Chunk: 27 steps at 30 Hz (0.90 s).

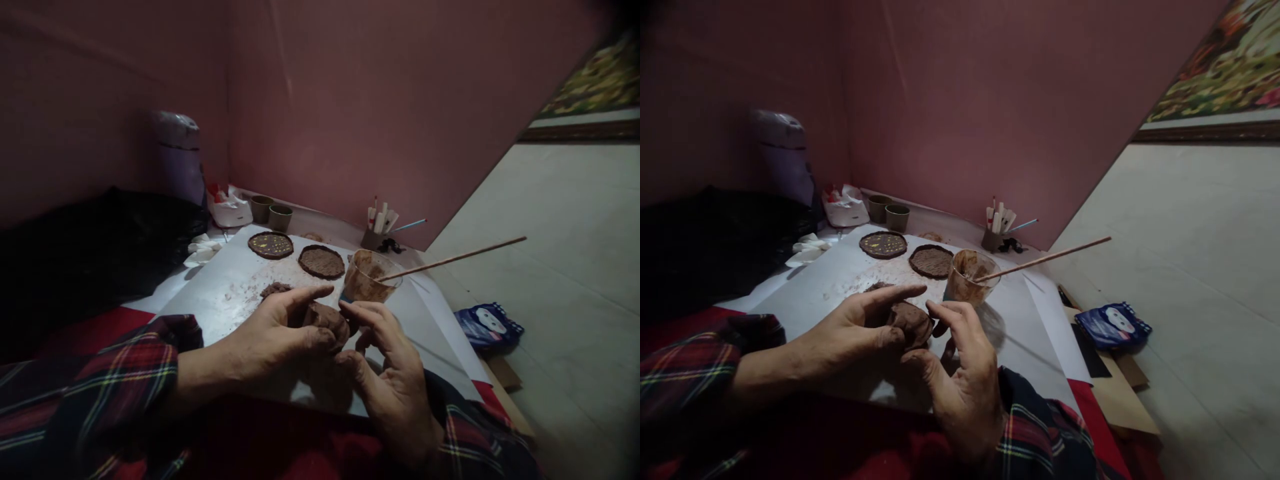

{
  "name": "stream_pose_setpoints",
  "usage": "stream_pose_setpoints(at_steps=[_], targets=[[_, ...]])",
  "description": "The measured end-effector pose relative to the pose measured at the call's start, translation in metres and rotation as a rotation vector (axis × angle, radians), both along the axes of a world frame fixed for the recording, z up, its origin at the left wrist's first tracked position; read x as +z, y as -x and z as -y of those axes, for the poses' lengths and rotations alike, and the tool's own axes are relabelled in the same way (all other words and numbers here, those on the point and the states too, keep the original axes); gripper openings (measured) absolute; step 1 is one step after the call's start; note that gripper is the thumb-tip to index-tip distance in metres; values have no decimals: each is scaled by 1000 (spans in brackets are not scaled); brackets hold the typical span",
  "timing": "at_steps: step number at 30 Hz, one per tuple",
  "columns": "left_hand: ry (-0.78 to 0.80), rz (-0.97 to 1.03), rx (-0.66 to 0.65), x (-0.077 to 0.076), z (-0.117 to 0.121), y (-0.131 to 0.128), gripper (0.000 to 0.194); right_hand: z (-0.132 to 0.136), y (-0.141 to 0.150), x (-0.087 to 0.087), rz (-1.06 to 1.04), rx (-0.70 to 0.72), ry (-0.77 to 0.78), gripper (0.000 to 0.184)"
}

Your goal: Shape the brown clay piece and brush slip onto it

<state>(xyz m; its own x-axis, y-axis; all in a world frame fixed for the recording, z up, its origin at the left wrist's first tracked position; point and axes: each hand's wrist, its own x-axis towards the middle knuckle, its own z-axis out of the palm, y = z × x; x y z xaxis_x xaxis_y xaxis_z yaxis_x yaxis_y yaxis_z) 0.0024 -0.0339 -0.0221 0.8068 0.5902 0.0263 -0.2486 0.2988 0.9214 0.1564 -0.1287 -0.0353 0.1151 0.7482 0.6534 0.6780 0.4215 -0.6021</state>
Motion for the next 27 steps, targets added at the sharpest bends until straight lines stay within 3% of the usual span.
stream_pose_setpoints(at_steps=[4, 12, 17, 24, 27], targets=[[-69, 0, -7, 7, 2, 2, 57, 0, 0, 1, 24, 11, 60, 31], [-305, -155, 81, 11, 5, 5, 47, -3, -2, -2, 102, -11, -27, 30], [-411, -153, 61, 11, 4, 7, 39, 0, 1, -2, 87, -29, -56, 31], [-355, -80, 46, 7, 5, 7, 30, 0, 5, 0, 68, -22, -112, 30], [-199, -24, 35, 5, 4, 4, 48, 1, 6, 0, 42, -44, -109, 30]])
